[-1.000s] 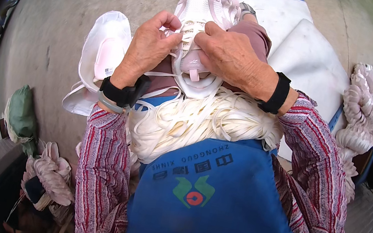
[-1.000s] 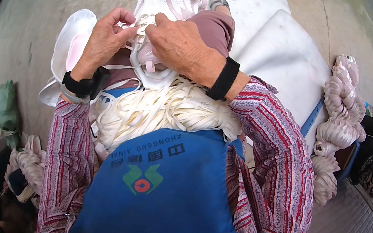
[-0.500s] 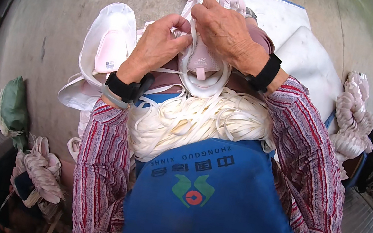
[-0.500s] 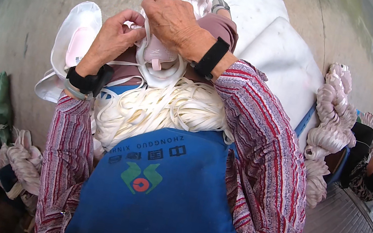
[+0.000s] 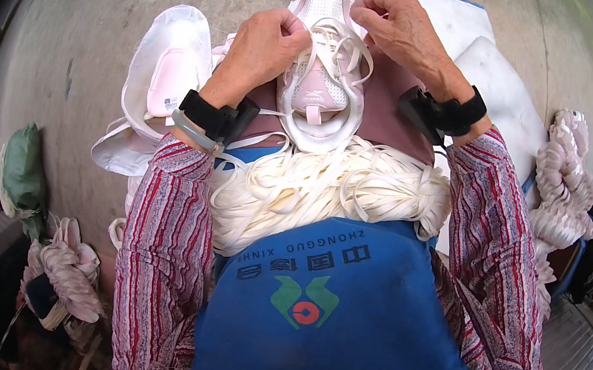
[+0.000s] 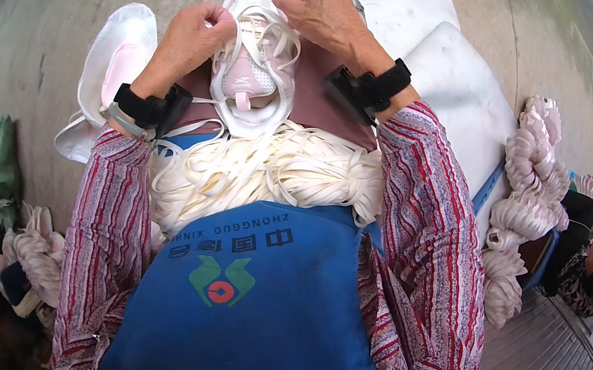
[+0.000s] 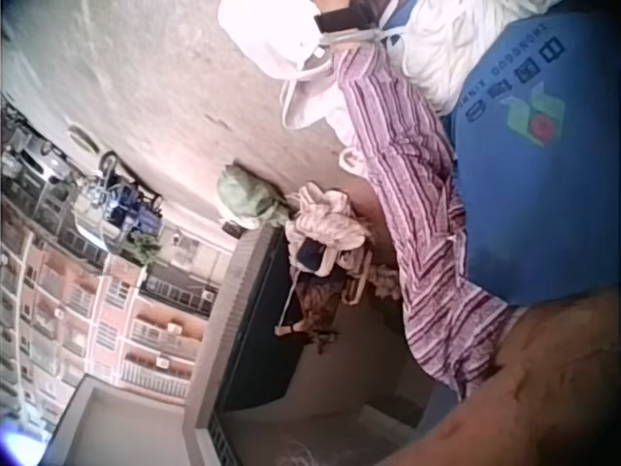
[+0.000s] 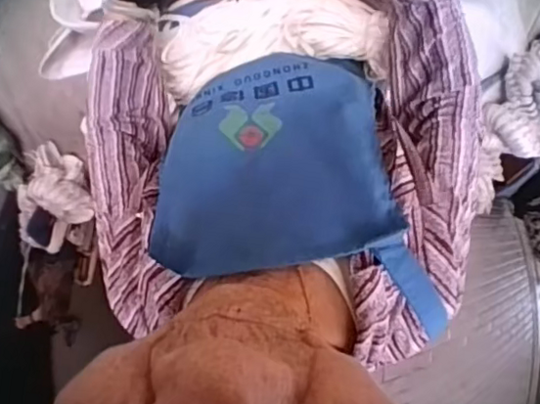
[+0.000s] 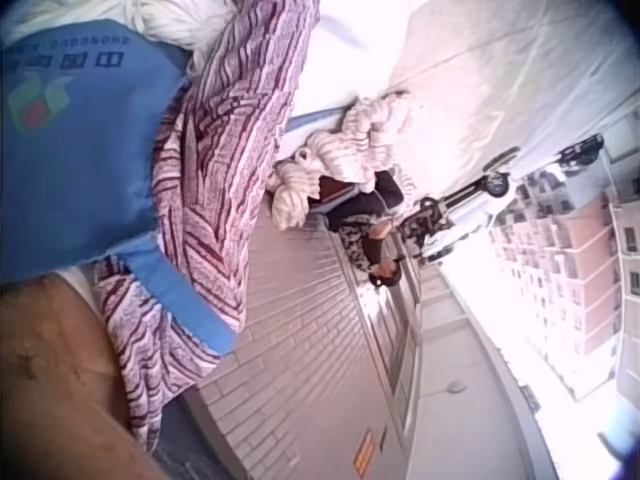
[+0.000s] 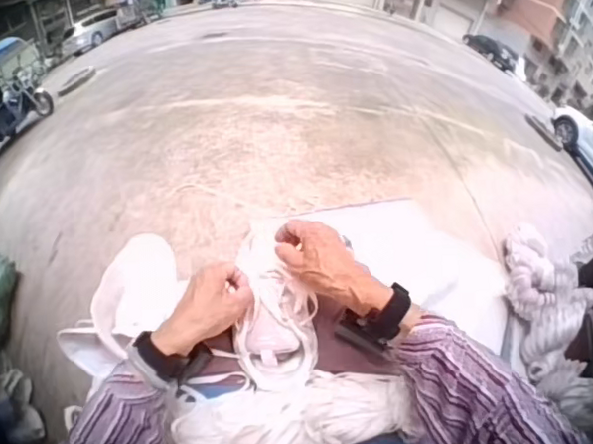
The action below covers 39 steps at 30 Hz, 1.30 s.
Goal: Lacing up pink and white sneakers as part of a manufacturing process.
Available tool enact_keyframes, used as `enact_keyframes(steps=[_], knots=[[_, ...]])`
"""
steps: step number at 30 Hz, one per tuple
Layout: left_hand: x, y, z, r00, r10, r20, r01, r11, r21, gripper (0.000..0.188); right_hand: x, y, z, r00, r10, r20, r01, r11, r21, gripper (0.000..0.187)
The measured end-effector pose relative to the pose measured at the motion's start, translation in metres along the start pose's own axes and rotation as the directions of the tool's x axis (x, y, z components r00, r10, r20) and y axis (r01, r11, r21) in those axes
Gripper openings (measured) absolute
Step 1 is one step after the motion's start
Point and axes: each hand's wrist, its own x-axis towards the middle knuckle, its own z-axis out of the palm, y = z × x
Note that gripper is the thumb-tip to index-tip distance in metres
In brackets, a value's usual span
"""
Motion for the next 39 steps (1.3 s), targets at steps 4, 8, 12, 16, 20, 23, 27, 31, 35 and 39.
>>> enact_keyframes(steps=[4, 8, 12, 16, 20, 23, 27, 31, 35, 39], knots=[[0.022, 0.001, 0.003, 0.994, 0.017, -0.111, -0.011, 0.998, 0.059, 0.023, -0.038, -0.006, -0.018, 0.957, 0.182, 0.225, -0.203, 0.976, 0.075, 0.026], [0.043, -0.017, -0.001, 0.978, -0.055, -0.202, 0.057, 0.998, 0.001, 0.027, -0.057, -0.009, -0.014, 0.977, 0.119, 0.175, -0.117, 0.993, -0.025, 0.023], [0.027, -0.022, -0.022, 0.914, -0.133, -0.382, 0.030, 0.964, -0.264, 0.029, -0.064, -0.015, -0.009, 0.993, -0.047, 0.107, 0.056, 0.996, -0.077, 0.031], [-0.020, -0.011, -0.037, 0.960, -0.154, -0.236, 0.085, 0.957, -0.278, 0.024, -0.072, -0.010, -0.002, 0.985, -0.047, 0.169, 0.065, 0.993, -0.101, 0.037], [-0.081, 0.010, -0.010, 0.978, -0.085, 0.189, 0.138, 0.948, -0.286, 0.014, -0.066, -0.011, 0.006, 0.976, -0.070, 0.208, 0.095, 0.989, -0.110, 0.039], [-0.096, 0.025, 0.024, 0.975, 0.154, 0.163, -0.142, 0.987, -0.080, 0.017, -0.062, -0.005, 0.011, 0.978, -0.048, 0.205, 0.082, 0.983, -0.164, 0.040], [-0.103, 0.025, 0.041, 0.948, 0.294, 0.121, -0.306, 0.947, 0.097, 0.026, -0.067, -0.007, 0.032, 0.988, -0.134, 0.074, 0.147, 0.968, -0.205, 0.042], [-0.096, 0.028, 0.044, 0.936, 0.180, 0.302, -0.243, 0.952, 0.186, 0.030, -0.103, -0.032, 0.026, 0.997, -0.063, 0.038, 0.069, 0.980, -0.184, 0.050], [-0.089, 0.018, 0.048, 0.937, 0.185, 0.298, -0.239, 0.958, 0.157, 0.030, -0.131, -0.022, 0.021, 0.978, -0.124, 0.166, 0.165, 0.951, -0.263, 0.032], [-0.094, 0.010, 0.057, 0.938, 0.286, 0.196, -0.328, 0.916, 0.231, 0.029, -0.152, -0.022, 0.017, 0.850, -0.093, 0.519, 0.225, 0.954, -0.197, 0.024]])
